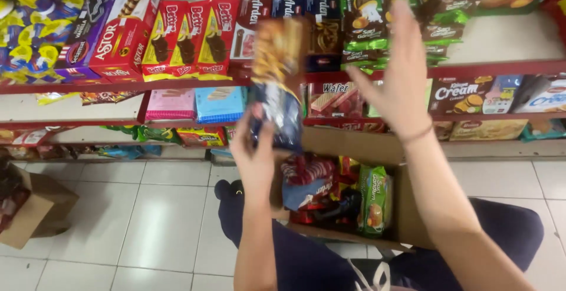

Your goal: Clean, scan, and restock snack products onto store shelves.

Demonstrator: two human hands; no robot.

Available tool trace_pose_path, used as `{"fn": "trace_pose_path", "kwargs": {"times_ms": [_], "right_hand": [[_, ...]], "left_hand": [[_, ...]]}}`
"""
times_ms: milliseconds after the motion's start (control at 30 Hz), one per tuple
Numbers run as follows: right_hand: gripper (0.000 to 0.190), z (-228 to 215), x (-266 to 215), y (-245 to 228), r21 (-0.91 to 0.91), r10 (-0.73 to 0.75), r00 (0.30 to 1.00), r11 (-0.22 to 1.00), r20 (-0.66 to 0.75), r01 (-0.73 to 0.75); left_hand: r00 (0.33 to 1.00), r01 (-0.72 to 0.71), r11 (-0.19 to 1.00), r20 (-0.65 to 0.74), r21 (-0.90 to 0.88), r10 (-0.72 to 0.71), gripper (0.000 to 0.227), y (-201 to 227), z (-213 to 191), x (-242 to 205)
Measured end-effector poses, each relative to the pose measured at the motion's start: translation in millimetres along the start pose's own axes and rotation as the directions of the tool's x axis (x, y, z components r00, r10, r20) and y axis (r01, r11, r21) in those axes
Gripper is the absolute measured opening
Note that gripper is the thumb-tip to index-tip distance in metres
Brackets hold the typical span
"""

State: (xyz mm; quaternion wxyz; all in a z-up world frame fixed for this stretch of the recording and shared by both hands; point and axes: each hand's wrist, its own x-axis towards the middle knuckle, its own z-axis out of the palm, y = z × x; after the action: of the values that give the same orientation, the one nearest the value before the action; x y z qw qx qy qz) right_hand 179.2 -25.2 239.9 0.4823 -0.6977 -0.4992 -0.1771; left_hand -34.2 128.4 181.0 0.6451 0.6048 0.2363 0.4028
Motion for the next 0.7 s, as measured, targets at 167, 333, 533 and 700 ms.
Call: {"fn": "trace_pose_path", "kwargs": {"times_ms": [167,333,533,700], "right_hand": [[0.102,2.5,41.2,41.3,-0.536,-0.071,0.972,0.824,0.223,0.183],[0.086,12.2,34.3,69.5,-0.585,-0.097,0.953,0.77,0.287,0.254],[0.078,13.4,30.9,69.6,-0.605,-0.118,0.959,0.755,0.257,0.255],[0.079,14.4,32.3,65.9,-0.603,-0.124,0.964,0.759,0.235,0.244]], "left_hand": [[0.874,-0.458,0.822,0.002,0.338,0.486,0.051,-1.7,38.4,86.5],[0.937,-0.342,0.854,0.079,0.392,0.34,0.049,2.6,86.4,140.5],[0.888,-0.457,0.661,0.26,0.595,0.38,0.044,-19.9,101.7,169.2],[0.778,-0.619,0.539,0.539,0.572,0.322,0.075,-11.8,81.8,178.7]]}}
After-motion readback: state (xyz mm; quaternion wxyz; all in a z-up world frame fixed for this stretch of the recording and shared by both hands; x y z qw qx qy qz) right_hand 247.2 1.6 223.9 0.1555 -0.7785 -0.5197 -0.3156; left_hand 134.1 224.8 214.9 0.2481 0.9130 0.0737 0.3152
